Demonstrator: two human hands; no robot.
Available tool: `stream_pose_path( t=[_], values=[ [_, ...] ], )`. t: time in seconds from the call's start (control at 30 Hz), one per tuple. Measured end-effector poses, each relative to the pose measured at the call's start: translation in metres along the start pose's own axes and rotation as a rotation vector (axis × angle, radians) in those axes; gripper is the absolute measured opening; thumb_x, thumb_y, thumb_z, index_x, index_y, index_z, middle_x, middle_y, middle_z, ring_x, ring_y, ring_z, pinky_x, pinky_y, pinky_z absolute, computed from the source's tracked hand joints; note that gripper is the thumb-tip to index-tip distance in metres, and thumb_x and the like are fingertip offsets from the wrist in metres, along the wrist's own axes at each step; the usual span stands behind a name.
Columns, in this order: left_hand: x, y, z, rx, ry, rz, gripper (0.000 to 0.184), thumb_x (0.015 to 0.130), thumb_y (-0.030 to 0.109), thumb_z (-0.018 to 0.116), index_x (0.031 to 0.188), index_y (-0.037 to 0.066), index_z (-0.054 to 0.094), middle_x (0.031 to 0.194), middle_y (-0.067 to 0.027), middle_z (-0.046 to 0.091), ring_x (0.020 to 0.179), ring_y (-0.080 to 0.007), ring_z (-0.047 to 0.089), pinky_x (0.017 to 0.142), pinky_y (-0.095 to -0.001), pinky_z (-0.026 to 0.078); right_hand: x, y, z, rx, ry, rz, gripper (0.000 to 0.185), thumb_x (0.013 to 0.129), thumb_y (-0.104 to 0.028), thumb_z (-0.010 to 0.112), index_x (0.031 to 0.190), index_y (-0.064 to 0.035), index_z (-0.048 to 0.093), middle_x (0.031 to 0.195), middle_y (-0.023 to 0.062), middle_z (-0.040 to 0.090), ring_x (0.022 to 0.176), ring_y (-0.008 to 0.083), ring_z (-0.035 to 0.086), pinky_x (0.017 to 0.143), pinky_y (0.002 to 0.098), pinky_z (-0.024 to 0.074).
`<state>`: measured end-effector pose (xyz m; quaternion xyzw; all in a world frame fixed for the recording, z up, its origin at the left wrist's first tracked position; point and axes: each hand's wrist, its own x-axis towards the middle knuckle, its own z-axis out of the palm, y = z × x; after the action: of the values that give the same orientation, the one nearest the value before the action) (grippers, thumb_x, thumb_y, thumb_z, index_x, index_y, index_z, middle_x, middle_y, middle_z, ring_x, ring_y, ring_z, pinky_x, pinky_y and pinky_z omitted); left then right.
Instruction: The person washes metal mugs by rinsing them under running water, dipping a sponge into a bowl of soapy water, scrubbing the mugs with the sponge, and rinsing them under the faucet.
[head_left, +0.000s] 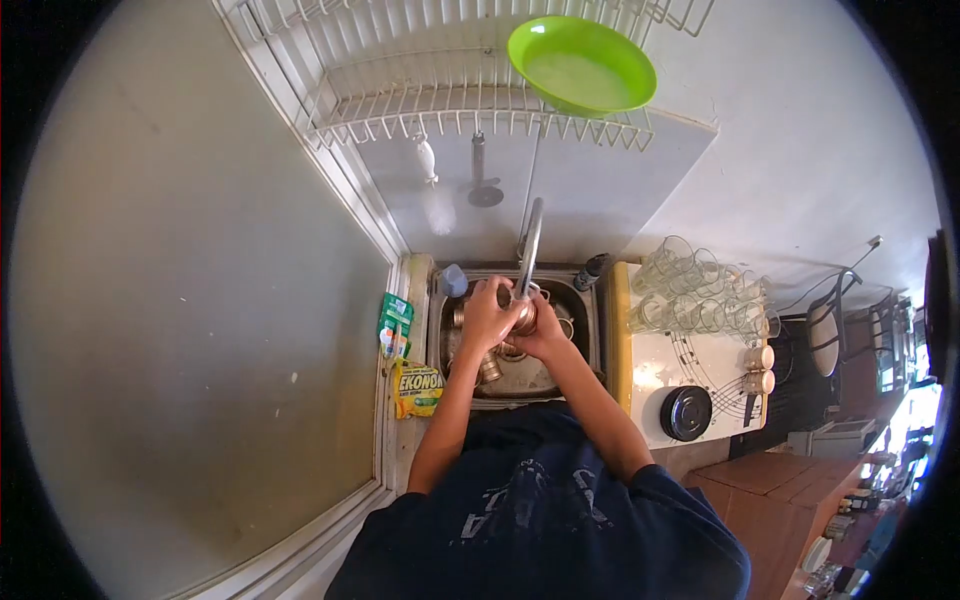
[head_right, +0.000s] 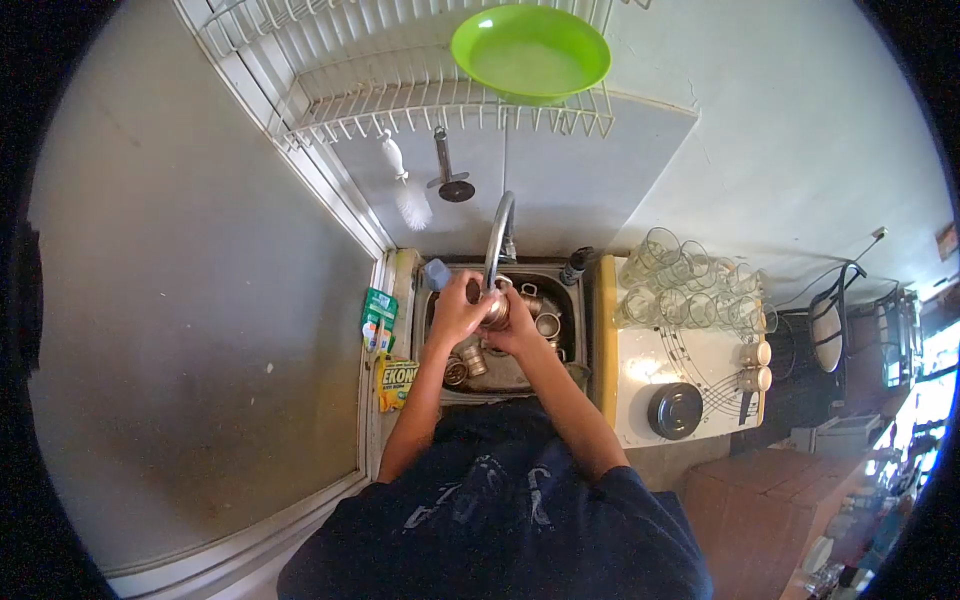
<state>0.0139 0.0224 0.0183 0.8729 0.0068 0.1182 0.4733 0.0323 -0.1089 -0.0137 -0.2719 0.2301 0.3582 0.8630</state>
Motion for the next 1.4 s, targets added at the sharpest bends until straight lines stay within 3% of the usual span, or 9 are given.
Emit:
stream_pose_path(
  t=[0.13, 0.33, 0.47, 0.67, 0.8, 0.9, 0.97, 1.1, 1.4],
  values=[
    [0.003, -0.015, 0.013, 0.033, -0.103, 0.053, 0.039, 0.082, 0.035, 0.069, 0.102, 0.003, 0.056, 0.097, -0.0183, 0.062, 0.092, -0.0323, 0.060, 0.078, -0.0425, 0.047, 0.005, -0.001, -0.022, 0.098, -0.010, 0.008, 0.030, 0.096, -0.038, 0.046, 0.111, -0.0132, 0.056, 0.100, 0.0074, 0.065, 0.094, 0.0231, 0.064, 0.087, 0.0495, 0.0501],
    [-0.005, -0.054, 0.028, -1.183, -0.253, -0.931, 0.037, 0.090, 0.043, 0.052, 0.106, 0.010, 0.058, 0.093, -0.0069, 0.064, 0.076, -0.0213, 0.062, 0.062, -0.0337, 0.050, -0.016, 0.001, 0.011, -0.477, 0.272, -0.321, 0.051, 0.089, -0.034, 0.060, 0.131, -0.0087, 0.046, 0.105, 0.0124, 0.062, 0.084, 0.0239, 0.064, 0.071, 0.0414, 0.0521],
    [-0.014, -0.078, 0.028, -1.647, -0.153, -0.983, 0.038, 0.089, 0.048, 0.049, 0.101, 0.014, 0.060, 0.084, -0.0044, 0.064, 0.068, -0.0169, 0.059, 0.049, -0.0253, 0.044, 0.043, 0.018, -0.016, -1.117, 0.022, -0.727, 0.052, 0.088, -0.032, 0.060, 0.125, 0.0023, 0.048, 0.089, 0.0111, 0.064, 0.077, 0.0197, 0.063, 0.068, 0.0356, 0.0519],
    [-0.015, -0.081, 0.023, -1.145, 0.101, -1.025, 0.032, 0.085, 0.042, 0.058, 0.098, 0.013, 0.060, 0.080, -0.0035, 0.061, 0.067, -0.0193, 0.059, 0.058, -0.0332, 0.047, 0.010, 0.015, 0.016, -0.834, 0.176, -0.222, 0.046, 0.092, -0.045, 0.051, 0.117, -0.0062, 0.053, 0.096, 0.0092, 0.062, 0.085, 0.0219, 0.061, 0.070, 0.0352, 0.0504],
    [-0.018, -0.023, 0.009, 0.095, 0.033, -0.058, 0.044, 0.081, 0.036, 0.068, 0.103, 0.000, 0.058, 0.098, -0.0203, 0.059, 0.092, -0.0364, 0.058, 0.077, -0.0425, 0.047, 0.048, 0.032, -0.038, 0.397, -0.100, 0.175, 0.043, 0.094, -0.045, 0.036, 0.107, -0.0132, 0.061, 0.106, 0.0081, 0.065, 0.105, 0.0258, 0.058, 0.094, 0.0507, 0.0418],
    [-0.018, 0.004, 0.020, 0.290, 0.009, 0.034, 0.037, 0.080, 0.031, 0.070, 0.098, 0.001, 0.059, 0.093, -0.0194, 0.061, 0.092, -0.0352, 0.060, 0.079, -0.0430, 0.047, 0.012, 0.030, -0.018, 0.545, -0.043, 0.041, 0.045, 0.095, -0.043, 0.031, 0.106, -0.0115, 0.062, 0.112, 0.0116, 0.063, 0.102, 0.0292, 0.060, 0.094, 0.0505, 0.0426],
    [-0.014, -0.022, 0.036, 0.104, 0.053, 0.043, 0.037, 0.083, 0.032, 0.068, 0.100, 0.001, 0.059, 0.098, -0.0173, 0.062, 0.093, -0.0325, 0.061, 0.078, -0.0423, 0.048, 0.000, 0.019, -0.010, 0.459, -0.016, -0.088, 0.045, 0.095, -0.042, 0.030, 0.112, -0.0131, 0.060, 0.108, 0.0063, 0.065, 0.101, 0.0270, 0.061, 0.097, 0.0518, 0.0412],
    [-0.008, -0.047, 0.039, -1.184, -0.084, -0.863, 0.032, 0.089, 0.036, 0.051, 0.109, 0.011, 0.056, 0.097, -0.0099, 0.063, 0.083, -0.0247, 0.063, 0.063, -0.0378, 0.054, 0.005, 0.007, -0.011, -0.028, 0.240, -0.253, 0.038, 0.096, -0.036, 0.040, 0.116, -0.0093, 0.057, 0.105, 0.0086, 0.064, 0.093, 0.0229, 0.064, 0.081, 0.0381, 0.0528],
    [-0.024, -0.053, 0.019, -1.855, 0.098, -0.928, 0.054, 0.092, 0.049, 0.035, 0.111, 0.004, 0.057, 0.096, -0.0092, 0.065, 0.078, -0.0242, 0.062, 0.050, -0.0318, 0.047, 0.006, 0.006, 0.013, -0.435, 0.037, -0.322, 0.028, 0.096, -0.027, 0.047, 0.101, -0.0038, 0.062, 0.079, 0.0039, 0.060, 0.070, 0.0141, 0.056, 0.063, 0.0283, 0.0449]
  ],
)
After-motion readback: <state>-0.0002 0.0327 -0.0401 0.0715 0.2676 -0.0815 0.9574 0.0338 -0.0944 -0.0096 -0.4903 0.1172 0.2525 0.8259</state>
